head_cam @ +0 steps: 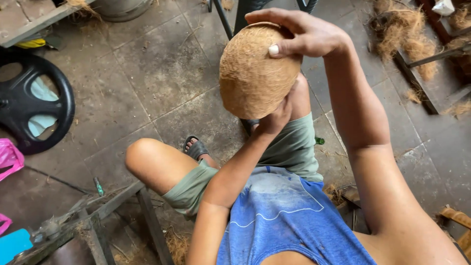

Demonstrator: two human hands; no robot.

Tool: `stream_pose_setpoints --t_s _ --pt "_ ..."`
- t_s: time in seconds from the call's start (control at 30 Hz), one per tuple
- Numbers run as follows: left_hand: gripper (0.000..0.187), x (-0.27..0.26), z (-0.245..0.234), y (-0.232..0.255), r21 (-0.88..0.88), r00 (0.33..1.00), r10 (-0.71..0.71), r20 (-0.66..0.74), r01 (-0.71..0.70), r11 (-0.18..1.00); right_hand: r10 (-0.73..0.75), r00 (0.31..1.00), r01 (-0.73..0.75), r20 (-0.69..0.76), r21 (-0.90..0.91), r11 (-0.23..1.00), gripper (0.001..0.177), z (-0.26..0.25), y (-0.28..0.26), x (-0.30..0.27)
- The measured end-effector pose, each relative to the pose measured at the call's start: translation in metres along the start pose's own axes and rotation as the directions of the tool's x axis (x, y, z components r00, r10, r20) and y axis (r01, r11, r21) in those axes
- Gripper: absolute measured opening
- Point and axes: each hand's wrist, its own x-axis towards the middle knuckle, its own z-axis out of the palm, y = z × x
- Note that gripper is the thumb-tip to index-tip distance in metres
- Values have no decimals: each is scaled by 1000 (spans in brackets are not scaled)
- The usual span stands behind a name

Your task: A person is seen packaging a fruit by molding coconut fiber around it and using a glass bottle to press the fibers into place.

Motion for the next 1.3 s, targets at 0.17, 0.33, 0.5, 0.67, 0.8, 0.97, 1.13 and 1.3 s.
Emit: stream_pose_setpoints --t_s 0.17,0.33,0.5,0.67,0.8,0.97,1.13,1.3 --pt "59 -3 32 12 70 981 56 186 -70 995 -22 999 18 25 139 990 86 -35 46 -20" --pt "73 -31 -31 41 -210 620 -47 783 334 919 29 995 -58 93 322 945 86 -18 98 -26" --pt "14 6 -68 7 -425 960 199 198 -99 900 -49 973 -68 224 486 871 72 7 154 -25" --pt "91 -18 -34 -61 -6 850 -339 403 373 928 -143 962 36 234 411 911 53 32 157 -20" --pt "81 -29 -21 -64 -54 910 -295 290 323 945 -109 991 79 78 322 944 52 44 153 -37" --pt "87 -25 -31 -67 -259 912 -316 261 381 887 408 775 -443 -483 45 895 50 59 170 -96" --pt "91 -40 -53 -87 -363 857 -468 216 516 776 821 556 -765 -132 -467 443 71 132 281 -184" --pt "85 -48 -56 -94 -404 843 -486 232 538 740 945 325 -842 -33 -465 274 52 185 311 -212"
